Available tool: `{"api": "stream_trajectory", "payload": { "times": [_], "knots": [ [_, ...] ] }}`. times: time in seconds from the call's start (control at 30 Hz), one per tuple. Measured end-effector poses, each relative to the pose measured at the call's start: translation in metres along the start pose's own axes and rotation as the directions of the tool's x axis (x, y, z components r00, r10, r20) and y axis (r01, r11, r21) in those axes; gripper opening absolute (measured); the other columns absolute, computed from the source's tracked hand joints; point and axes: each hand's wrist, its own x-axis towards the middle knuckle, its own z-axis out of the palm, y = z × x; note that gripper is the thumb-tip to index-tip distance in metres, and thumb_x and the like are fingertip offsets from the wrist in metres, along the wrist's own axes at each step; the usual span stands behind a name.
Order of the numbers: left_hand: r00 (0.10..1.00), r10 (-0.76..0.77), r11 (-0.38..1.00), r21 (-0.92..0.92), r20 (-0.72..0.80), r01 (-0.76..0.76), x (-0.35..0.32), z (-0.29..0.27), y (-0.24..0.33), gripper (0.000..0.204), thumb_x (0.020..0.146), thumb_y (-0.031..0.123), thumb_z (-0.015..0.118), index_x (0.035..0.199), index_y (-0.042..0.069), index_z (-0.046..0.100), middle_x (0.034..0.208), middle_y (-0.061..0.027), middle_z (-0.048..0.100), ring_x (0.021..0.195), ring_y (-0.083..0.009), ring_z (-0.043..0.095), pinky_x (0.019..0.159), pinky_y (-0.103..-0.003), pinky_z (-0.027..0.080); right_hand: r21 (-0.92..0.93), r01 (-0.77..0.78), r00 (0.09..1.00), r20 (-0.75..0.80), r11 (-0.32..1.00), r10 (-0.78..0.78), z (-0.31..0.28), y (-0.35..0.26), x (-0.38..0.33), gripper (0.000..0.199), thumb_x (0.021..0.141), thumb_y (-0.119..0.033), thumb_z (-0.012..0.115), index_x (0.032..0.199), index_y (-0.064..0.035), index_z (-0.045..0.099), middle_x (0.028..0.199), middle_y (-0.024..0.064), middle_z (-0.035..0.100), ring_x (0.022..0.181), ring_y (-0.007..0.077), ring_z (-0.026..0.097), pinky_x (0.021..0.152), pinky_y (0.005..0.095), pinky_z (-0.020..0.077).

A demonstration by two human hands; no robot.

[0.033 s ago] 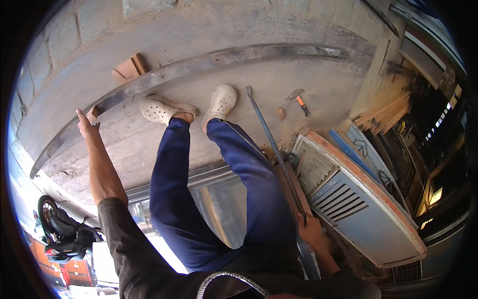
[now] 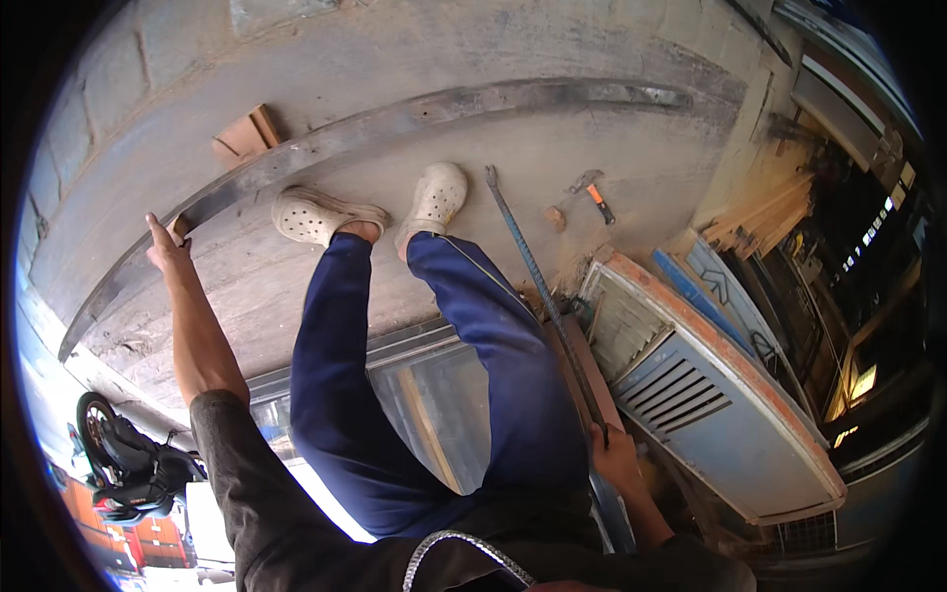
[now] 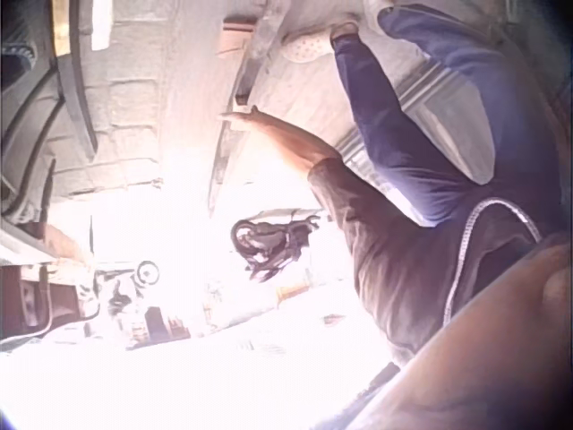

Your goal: The person sits on the floor and repeatedly bends a long metal rod using a hammer and small wooden blocks as supports. They adjust the rod's position and strike it multiple times to create bends along its length.

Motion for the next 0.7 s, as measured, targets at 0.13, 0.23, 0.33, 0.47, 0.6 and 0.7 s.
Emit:
{"api": "stream_trajectory", "payload": {
  "times": [0.13, 0.23, 0.33, 0.47, 0.6, 0.7],
  "knots": [
    [0.896, 0.394, 0.907, 0.249, -0.207, -0.341, 0.090, -0.023, -0.020, 0.056, 0.070, 0.032, 0.077, 0.105, -0.007, 0.058, 0.106, -0.0166, 0.062, 0.090, -0.0246, 0.063, 0.077, -0.036, 0.054, 0.027, 0.033, 0.998, 0.061, 0.999, -0.035, 0.005, -0.005, 0.003, 0.045, 0.096, -0.038, 0.049, 0.084, 0.0045, 0.061, 0.068, 0.0277, 0.061, 0.068, 0.0477, 0.061, 0.061, 0.0525, 0.0476],
    [0.877, 0.473, 0.824, 0.396, -0.088, -0.404, 0.079, -0.018, -0.036, 0.060, 0.067, 0.034, 0.076, 0.108, -0.006, 0.058, 0.104, -0.0181, 0.064, 0.088, -0.0265, 0.064, 0.077, -0.037, 0.053, 0.104, 0.006, 0.995, 0.100, 0.995, -0.017, 0.012, -0.009, 0.008, 0.042, 0.096, -0.035, 0.050, 0.083, 0.0034, 0.059, 0.071, 0.0281, 0.061, 0.072, 0.0488, 0.061, 0.062, 0.0525, 0.0455],
    [0.897, 0.425, 0.683, 0.608, 0.121, -0.405, -0.006, 0.004, -0.040, 0.079, 0.065, 0.049, 0.075, 0.117, -0.007, 0.058, 0.102, -0.0219, 0.066, 0.086, -0.0318, 0.066, 0.078, -0.041, 0.052, 0.238, -0.022, 0.996, 0.092, 0.971, 0.001, 0.032, 0.002, 0.010, 0.039, 0.095, -0.034, 0.052, 0.082, 0.0024, 0.058, 0.072, 0.0285, 0.060, 0.074, 0.0486, 0.060, 0.063, 0.0510, 0.0442],
    [0.406, 0.695, 0.192, 0.391, 0.594, -0.900, -0.135, 0.001, -0.040, 0.052, 0.076, 0.028, 0.077, 0.114, -0.002, 0.058, 0.098, -0.0202, 0.066, 0.085, -0.0311, 0.064, 0.075, -0.040, 0.052, 0.373, 0.055, 0.989, 0.109, 0.926, -0.103, 0.031, 0.005, 0.018, 0.040, 0.095, -0.035, 0.054, 0.080, 0.0019, 0.056, 0.067, 0.0243, 0.059, 0.067, 0.0395, 0.062, 0.063, 0.0461, 0.0443],
    [0.216, 0.447, 0.116, 0.184, 0.868, -0.976, -0.334, 0.008, -0.029, 0.045, 0.076, 0.017, 0.072, 0.115, 0.001, 0.057, 0.106, -0.0233, 0.064, 0.099, -0.0406, 0.062, 0.083, -0.044, 0.049, 0.828, -0.277, 0.916, 0.381, 0.487, -0.126, 0.015, 0.041, 0.011, 0.039, 0.096, -0.037, 0.055, 0.069, -0.0088, 0.050, 0.057, -0.0055, 0.038, 0.051, 0.0062, 0.037, 0.047, 0.0274, 0.0275],
    [0.158, 0.379, 0.170, 0.100, 0.912, -0.980, -0.448, 0.017, -0.020, 0.046, 0.074, 0.024, 0.072, 0.111, 0.000, 0.058, 0.101, -0.0249, 0.064, 0.096, -0.0414, 0.062, 0.081, -0.046, 0.049, 0.887, -0.391, 0.878, 0.440, 0.246, -0.190, -0.037, 0.047, -0.008, 0.042, 0.096, -0.041, 0.053, 0.066, -0.0113, 0.046, 0.058, -0.0059, 0.033, 0.051, 0.0047, 0.030, 0.047, 0.0262, 0.0254]
  ]
}}
